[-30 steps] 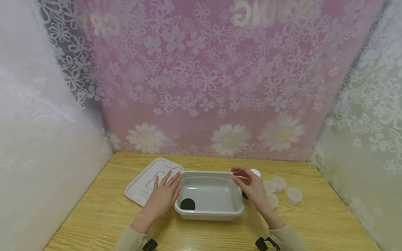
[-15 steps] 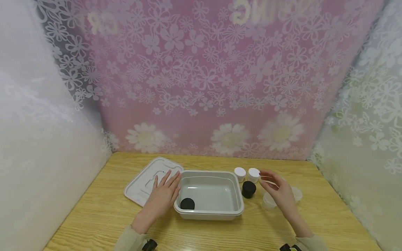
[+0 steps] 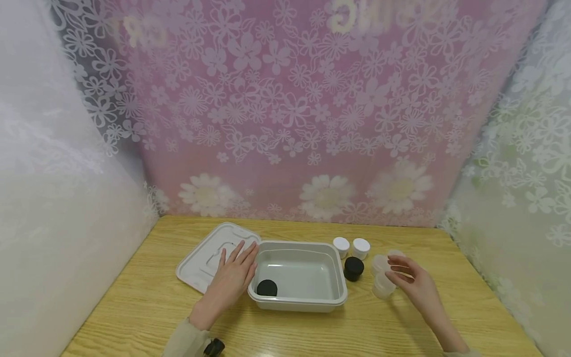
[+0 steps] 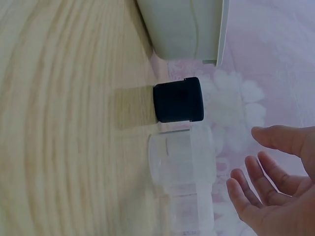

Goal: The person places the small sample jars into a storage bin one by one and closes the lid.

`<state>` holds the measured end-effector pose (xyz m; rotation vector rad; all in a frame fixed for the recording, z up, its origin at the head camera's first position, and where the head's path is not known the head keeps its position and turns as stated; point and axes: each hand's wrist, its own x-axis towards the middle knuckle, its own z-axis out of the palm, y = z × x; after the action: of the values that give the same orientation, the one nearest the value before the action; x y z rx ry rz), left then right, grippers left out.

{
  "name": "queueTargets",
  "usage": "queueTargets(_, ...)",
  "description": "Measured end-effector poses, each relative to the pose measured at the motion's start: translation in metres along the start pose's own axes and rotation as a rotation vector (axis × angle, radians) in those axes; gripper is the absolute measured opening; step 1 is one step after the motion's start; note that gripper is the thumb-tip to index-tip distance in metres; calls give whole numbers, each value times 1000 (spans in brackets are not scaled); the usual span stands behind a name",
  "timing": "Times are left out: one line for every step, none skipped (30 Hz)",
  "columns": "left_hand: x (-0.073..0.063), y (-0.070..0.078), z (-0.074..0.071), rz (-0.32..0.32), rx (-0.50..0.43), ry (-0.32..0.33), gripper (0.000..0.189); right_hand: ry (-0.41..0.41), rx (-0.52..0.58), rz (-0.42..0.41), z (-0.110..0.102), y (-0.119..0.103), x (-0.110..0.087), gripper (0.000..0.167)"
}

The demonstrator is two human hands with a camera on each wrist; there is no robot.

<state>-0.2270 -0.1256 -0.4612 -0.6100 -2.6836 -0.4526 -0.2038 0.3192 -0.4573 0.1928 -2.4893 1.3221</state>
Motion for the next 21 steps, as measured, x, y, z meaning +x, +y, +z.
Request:
queueTargets(0, 0, 0, -2, 0, -2, 47, -5, -8, 8, 0, 1, 0, 43)
queueTargets(0, -1, 1, -4, 1, -3, 47, -12, -13, 18, -1, 3, -1, 43)
queueTargets(1, -1, 1, -5, 1, -5, 47, -18, -17, 30, -1, 3, -1, 44)
queueTargets(1, -1, 1, -6, 2, -5, 47, -27, -23, 42, -1, 4, -2, 44)
queueTargets(1, -1, 2, -6, 5, -5, 47, -39, -26, 58, -1, 5, -3, 45)
queueTargets(1, -2, 2, -5, 7, -5, 47, -51, -30, 76, 0, 6, -3, 46)
queueTargets(1, -2, 2, -5, 9, -4, 47, -66, -34, 94, 0, 7, -4, 48)
queueTargets(1, -2, 3, -5, 10, -4, 47, -83, -36, 113, 0, 9, -4, 49)
queueTargets(1, -2, 3, -4, 11, -3, 47, -98, -41, 132, 1, 10, -4, 51)
queueTargets(1, -2, 3, -3, 11, -1, 47, -116, -48, 151, 2, 11, -4, 53)
queueTargets(1, -2, 3, -3, 12, -1, 47, -130, -53, 171, 2, 12, -4, 55)
queueTargets(1, -2, 3, -3, 11, -1, 47, -142, -58, 186, 3, 13, -4, 57)
queueTargets(1, -2, 4, -3, 10, -1, 47, -154, -63, 200, 4, 14, -4, 58)
queueTargets(1, -2, 4, -3, 9, -1, 47, -162, -69, 212, 4, 14, -4, 59)
queueTargets(0, -2, 3, -2, 10, -1, 47, -171, -76, 225, 5, 14, -4, 61)
queueTargets(0, -2, 4, -2, 10, -1, 47, -180, -80, 235, 5, 14, -4, 62)
queueTargets(0, -2, 4, -1, 10, -2, 47, -186, -81, 243, 5, 14, -4, 62)
queueTargets(0, -2, 4, 0, 10, -2, 47, -192, -82, 253, 5, 13, -4, 63)
queueTargets(0, -2, 4, 1, 10, -2, 47, -200, -84, 259, 5, 13, -4, 64)
queueTargets(0, -2, 4, 1, 10, -1, 47, -208, -83, 265, 6, 13, -4, 64)
queueTargets(0, -2, 4, 1, 11, -1, 47, -213, -81, 268, 6, 13, -5, 64)
